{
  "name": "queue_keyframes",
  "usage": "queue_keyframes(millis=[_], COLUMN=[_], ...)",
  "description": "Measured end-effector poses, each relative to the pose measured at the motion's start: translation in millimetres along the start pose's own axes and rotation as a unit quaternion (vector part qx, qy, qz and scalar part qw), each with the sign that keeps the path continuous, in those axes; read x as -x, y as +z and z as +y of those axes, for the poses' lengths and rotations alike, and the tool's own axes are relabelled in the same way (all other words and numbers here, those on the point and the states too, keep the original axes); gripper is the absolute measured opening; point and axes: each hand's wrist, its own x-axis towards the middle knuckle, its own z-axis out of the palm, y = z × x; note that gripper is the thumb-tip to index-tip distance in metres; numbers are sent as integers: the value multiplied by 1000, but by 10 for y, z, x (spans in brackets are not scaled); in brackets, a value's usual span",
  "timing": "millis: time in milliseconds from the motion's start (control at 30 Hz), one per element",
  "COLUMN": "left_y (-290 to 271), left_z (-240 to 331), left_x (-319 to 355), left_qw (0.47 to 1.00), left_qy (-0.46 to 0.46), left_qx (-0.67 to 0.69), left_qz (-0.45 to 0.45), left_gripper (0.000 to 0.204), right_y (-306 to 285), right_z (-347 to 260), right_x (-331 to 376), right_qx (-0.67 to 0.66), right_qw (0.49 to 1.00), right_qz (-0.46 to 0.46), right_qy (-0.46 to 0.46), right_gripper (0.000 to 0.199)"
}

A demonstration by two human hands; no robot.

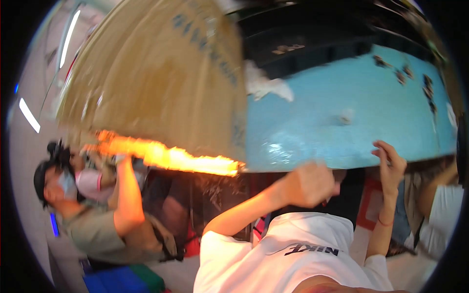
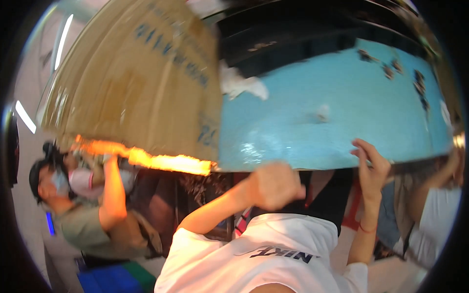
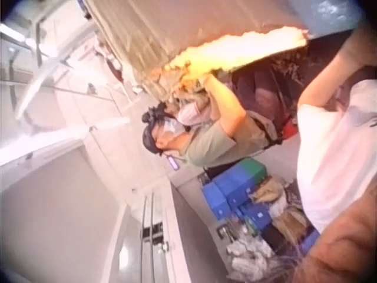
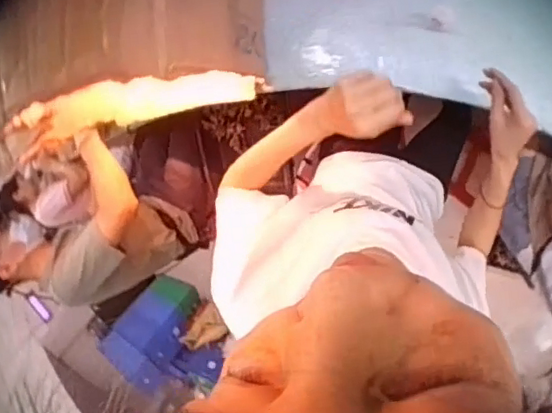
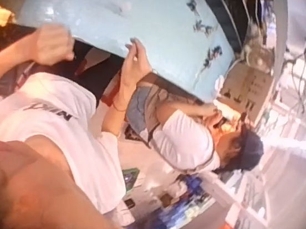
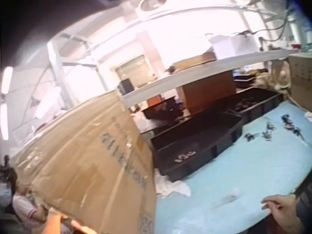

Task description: The person assembles toy figurines by applying glue from a bottle onto components and attaching the parts together by hand.

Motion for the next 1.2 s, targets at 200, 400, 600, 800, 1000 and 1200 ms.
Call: queue_keyframes(millis=[200,400,600,800,1000,1200], left_y=[-1013,-1618,-1678,-1568,-1534,-1711], left_z=[187,-518,-1303,-1778,-1775,-1816], left_x=[983,1585,1733,1568,1606,1698], left_qw=[951,753,796,795,790,784], left_qy=[-264,-607,-570,-570,-573,-577], left_qx=[-129,-121,-165,-138,-114,-98], left_qz=[99,223,121,155,184,209], left_gripper=[11,12,15,13,12,10], right_y=[143,323,468,512,569,564], right_z=[16,-224,-329,-329,-360,-363], right_x=[84,52,35,55,47,92], right_qx=[-12,25,23,63,88,94], right_qw=[1000,999,998,995,990,987], right_qz=[-18,-45,-61,-80,-99,-121], right_qy=[16,4,-8,-13,-37,-56], right_gripper=[18,18,17,18,17,19])
